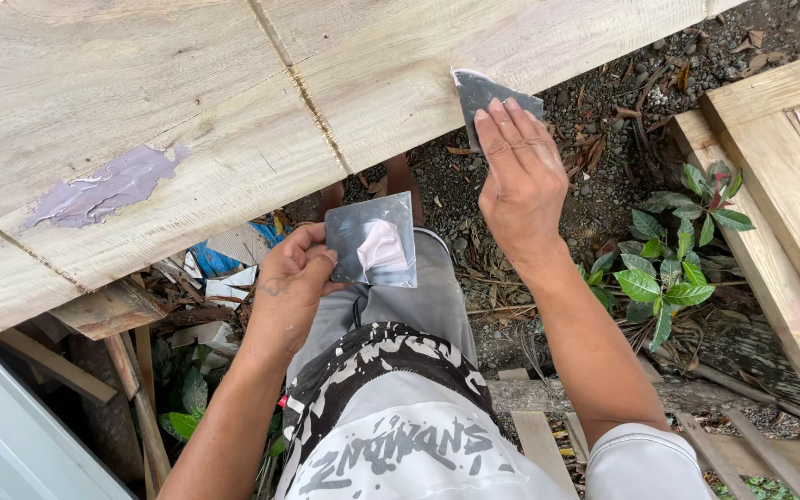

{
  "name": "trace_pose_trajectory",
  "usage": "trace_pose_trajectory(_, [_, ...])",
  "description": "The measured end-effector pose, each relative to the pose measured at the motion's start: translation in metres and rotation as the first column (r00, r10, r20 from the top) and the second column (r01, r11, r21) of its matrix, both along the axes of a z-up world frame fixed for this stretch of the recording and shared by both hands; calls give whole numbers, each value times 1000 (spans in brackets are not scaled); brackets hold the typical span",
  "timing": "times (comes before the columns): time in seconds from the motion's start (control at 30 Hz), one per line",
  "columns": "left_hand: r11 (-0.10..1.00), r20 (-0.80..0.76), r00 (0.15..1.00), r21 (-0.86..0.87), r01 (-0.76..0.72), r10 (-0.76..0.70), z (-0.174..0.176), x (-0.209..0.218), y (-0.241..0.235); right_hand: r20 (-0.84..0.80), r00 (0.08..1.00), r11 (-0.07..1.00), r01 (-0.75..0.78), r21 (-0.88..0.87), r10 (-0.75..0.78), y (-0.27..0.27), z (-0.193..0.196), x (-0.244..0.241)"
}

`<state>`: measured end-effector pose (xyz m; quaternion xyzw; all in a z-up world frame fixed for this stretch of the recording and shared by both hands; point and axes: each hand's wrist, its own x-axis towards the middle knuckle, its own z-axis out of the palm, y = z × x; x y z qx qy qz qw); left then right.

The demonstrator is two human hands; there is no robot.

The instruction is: The person uses a putty knife to scoop wood filler from a metal palette and applies it to gaps and imperfections on a wooden surface. They repeatedly spread and smooth the filler across the wood, working on multiple areas.

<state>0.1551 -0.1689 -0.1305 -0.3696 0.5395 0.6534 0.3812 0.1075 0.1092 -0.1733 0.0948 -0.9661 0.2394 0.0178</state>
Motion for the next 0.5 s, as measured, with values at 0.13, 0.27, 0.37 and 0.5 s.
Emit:
trace_pose_trajectory(0.13, [997,23,999,-64,30,-29,0,5,-16,-27,1000,1000,3,28,-2,-11,-19,17])
trace_pose_trajectory(0.27, [998,4,1000,-57,5,-5,-3,12,-27,-40,999,999,19,32,-17,-21,-31,29])
trace_pose_trajectory(0.37, [998,1,1000,-62,10,-10,-4,16,-33,-35,999,999,25,40,-24,-25,-35,35])
trace_pose_trajectory(0.5, [997,-1,1000,-79,21,-21,-3,19,-38,-39,999,999,25,44,-23,-27,-32,40])
